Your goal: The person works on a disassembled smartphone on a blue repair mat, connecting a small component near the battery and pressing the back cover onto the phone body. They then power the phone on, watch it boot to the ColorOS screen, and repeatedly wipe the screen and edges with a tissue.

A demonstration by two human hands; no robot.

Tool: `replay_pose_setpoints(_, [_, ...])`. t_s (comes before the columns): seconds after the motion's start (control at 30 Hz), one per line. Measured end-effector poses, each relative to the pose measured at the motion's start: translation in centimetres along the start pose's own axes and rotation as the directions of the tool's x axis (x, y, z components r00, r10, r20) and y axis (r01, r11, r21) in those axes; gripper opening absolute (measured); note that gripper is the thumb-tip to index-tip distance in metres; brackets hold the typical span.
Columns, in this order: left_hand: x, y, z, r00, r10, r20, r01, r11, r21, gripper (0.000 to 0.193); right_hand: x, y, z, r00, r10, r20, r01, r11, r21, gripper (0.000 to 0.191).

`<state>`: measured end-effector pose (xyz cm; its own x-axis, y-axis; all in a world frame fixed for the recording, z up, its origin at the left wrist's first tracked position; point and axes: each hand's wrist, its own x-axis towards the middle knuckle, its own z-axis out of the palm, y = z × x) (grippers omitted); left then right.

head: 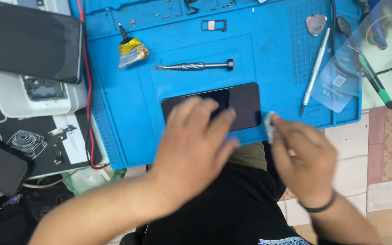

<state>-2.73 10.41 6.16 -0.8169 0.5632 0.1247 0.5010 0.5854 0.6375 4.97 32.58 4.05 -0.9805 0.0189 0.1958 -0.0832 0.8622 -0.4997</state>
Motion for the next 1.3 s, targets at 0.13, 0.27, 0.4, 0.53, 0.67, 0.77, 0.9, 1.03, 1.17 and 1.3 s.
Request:
replay_pose_setpoints(0.13, [-2.1, 0.6, 2.1, 0.996, 0.046, 0.078, -0.051, 0.997, 0.061, 0.081, -0.2, -1.1, 2.6, 1.000, 0.020, -0.023, -0.020, 1.000, -0.015, 0.033])
replay_pose_setpoints(0.27, [-2.7, -0.3, 3.3, 0.993, 0.043, 0.109, -0.056, 0.991, 0.122, 0.092, 0.6, -2.1, 2.7, 1.000, -0.001, -0.020, 0.000, 0.996, -0.091, 0.032])
replay_pose_setpoints(0.4, [-3.1, -0.7, 4.0, 0.993, 0.053, 0.106, -0.066, 0.990, 0.126, 0.097, 4.3, -2.1, 3.4, 0.998, -0.026, -0.048, 0.024, 0.999, -0.049, 0.031])
replay_pose_setpoints(0.53, [-3.6, -1.0, 4.5, 0.993, 0.052, 0.104, -0.067, 0.986, 0.154, 0.098, 6.4, -1.8, 4.2, 0.997, -0.018, -0.075, 0.017, 1.000, -0.017, 0.030])
replay_pose_setpoints(0.67, [-3.5, -1.4, 4.5, 0.992, 0.042, 0.117, -0.058, 0.989, 0.137, 0.099, 3.5, -2.7, 3.6, 0.997, -0.015, -0.071, 0.007, 0.994, -0.106, 0.029])
replay_pose_setpoints(0.77, [-3.3, -1.6, 4.2, 0.993, 0.050, 0.112, -0.062, 0.992, 0.112, 0.099, 1.8, -3.4, 3.1, 0.998, 0.052, -0.033, -0.055, 0.994, -0.094, 0.026])
replay_pose_setpoints(0.9, [-2.9, -1.3, 4.1, 0.992, 0.046, 0.115, -0.057, 0.994, 0.088, 0.100, 4.2, -2.9, 3.3, 0.998, 0.039, -0.049, -0.042, 0.998, -0.056, 0.027])
replay_pose_setpoints(1.03, [-2.9, -1.0, 4.3, 0.993, 0.027, 0.116, -0.040, 0.993, 0.112, 0.099, 7.2, -1.6, 4.2, 0.998, -0.028, -0.054, 0.024, 0.997, -0.078, 0.028])
replay_pose_setpoints(1.17, [-2.9, -1.0, 4.4, 0.994, 0.016, 0.107, -0.022, 0.998, 0.051, 0.100, 4.6, -2.3, 3.9, 0.998, 0.004, -0.070, -0.010, 0.996, -0.083, 0.033])
replay_pose_setpoints(1.3, [-2.6, -1.1, 4.5, 0.995, -0.006, 0.096, 0.001, 0.999, 0.047, 0.099, 2.5, -2.8, 3.3, 0.997, 0.071, -0.015, -0.072, 0.997, -0.033, 0.031])
